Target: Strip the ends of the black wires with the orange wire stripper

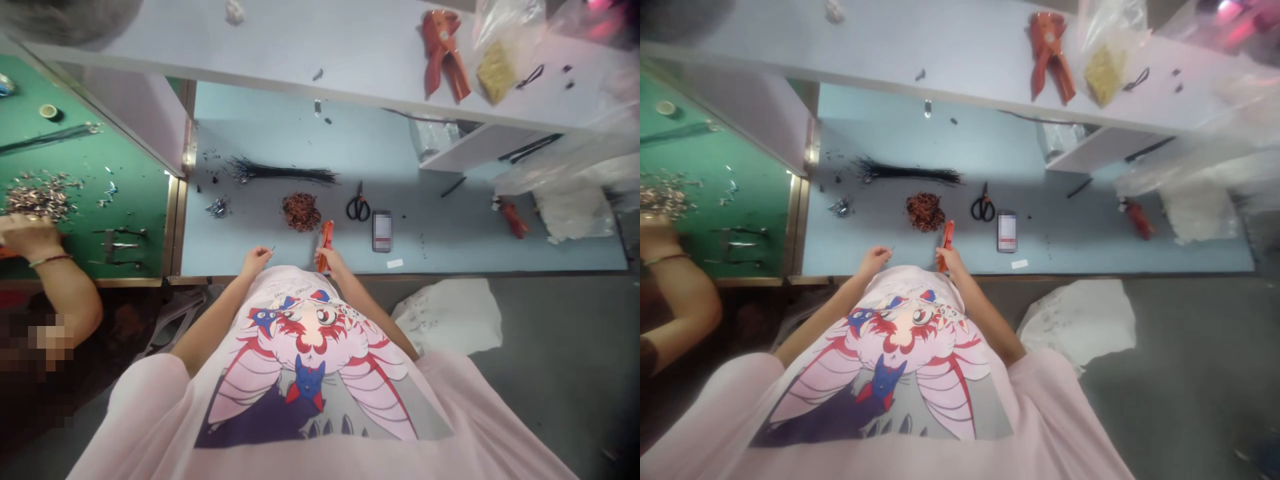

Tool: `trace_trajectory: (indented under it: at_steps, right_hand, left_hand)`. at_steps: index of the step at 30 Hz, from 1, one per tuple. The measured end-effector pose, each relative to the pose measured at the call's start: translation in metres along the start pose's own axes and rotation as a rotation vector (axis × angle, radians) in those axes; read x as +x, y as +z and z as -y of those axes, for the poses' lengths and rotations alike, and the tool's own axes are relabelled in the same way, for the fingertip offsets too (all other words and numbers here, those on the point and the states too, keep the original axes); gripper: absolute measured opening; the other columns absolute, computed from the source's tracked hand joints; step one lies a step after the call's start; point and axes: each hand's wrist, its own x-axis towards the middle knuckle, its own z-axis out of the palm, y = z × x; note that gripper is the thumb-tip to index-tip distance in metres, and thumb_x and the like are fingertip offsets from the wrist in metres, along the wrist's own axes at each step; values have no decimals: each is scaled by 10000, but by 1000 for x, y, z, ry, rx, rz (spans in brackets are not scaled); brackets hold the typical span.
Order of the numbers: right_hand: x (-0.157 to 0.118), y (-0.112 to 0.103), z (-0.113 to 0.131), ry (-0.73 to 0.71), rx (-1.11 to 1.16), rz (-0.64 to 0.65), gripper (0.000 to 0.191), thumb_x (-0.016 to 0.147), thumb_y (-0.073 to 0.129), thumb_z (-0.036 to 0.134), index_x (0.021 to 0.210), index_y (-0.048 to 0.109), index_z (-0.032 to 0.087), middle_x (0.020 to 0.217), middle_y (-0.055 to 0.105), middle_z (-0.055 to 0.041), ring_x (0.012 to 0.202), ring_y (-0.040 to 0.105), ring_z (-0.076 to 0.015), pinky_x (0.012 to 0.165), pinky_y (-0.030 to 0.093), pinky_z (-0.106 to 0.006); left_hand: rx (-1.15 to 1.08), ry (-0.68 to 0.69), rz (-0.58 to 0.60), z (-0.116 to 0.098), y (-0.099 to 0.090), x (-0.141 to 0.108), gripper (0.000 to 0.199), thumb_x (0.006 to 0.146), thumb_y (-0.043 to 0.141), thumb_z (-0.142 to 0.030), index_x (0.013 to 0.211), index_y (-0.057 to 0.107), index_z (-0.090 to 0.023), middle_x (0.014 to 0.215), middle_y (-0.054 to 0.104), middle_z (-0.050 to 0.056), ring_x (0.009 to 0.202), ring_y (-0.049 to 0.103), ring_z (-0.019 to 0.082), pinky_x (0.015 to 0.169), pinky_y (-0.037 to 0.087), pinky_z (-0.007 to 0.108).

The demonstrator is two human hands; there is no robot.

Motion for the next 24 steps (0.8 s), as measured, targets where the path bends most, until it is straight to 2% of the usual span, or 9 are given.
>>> trace_trajectory:
  at_steps: [2,5,9,12,15,18,21,24]
  right_hand:
    - [2,2,-9,-24,-118,-57,177,731,590,310,815,523,169,696,610,-16,567,591,-132,525,478,-249]
    - [5,-3,-19,-81,-330,-201,270,668,647,332,856,536,173,808,634,-47,730,625,-179,642,492,-283]
    - [12,-23,-25,-135,-591,-425,448,607,701,362,983,543,179,1010,623,-128,988,588,-290,823,460,-389]
    - [17,-40,-25,-159,-731,-527,522,610,713,358,1066,546,167,1086,593,-180,1068,555,-337,883,426,-437]
    - [22,-51,-23,-182,-836,-556,572,618,721,342,1128,538,157,1127,568,-200,1095,541,-346,899,419,-436]
    - [28,-53,-20,-207,-922,-557,575,632,716,354,1132,545,125,1168,529,-238,1122,508,-377,909,401,-466]
    - [31,-48,-14,-262,-986,-550,539,675,679,362,1129,547,102,1194,494,-262,1131,481,-398,908,385,-500]
    - [33,-39,-6,-372,-1035,-513,493,729,626,326,1159,525,108,1232,471,-238,1167,450,-365,950,356,-478]
  left_hand:
    - [-27,19,-15,0,0,-7,238,609,656,-393,644,594,-166,559,545,-25,561,477,109,601,376,243]
    - [-58,44,-27,-2,-2,-15,270,599,656,-424,647,589,-167,556,526,-32,562,456,104,583,357,235]
    - [-85,60,-1,-7,-7,-22,238,614,650,-393,673,595,-169,566,532,-35,563,460,101,568,356,227]
    - [-87,59,7,-5,-10,-25,192,640,650,-350,675,595,-170,556,535,-40,550,467,98,561,360,222]
    - [-73,18,-14,4,-13,-24,151,679,654,-295,658,589,-160,540,533,-41,535,481,94,560,375,221]
    - [-51,-60,-41,18,-21,-18,150,744,647,-261,680,596,-136,592,563,-20,580,527,100,595,426,229]
    - [-45,-143,-64,34,-33,-12,210,848,579,-307,925,606,-114,873,625,38,776,595,131,717,506,300]
    - [-62,-213,-90,47,-42,-9,326,884,529,-343,1135,541,-136,1115,578,82,957,588,177,815,518,385]
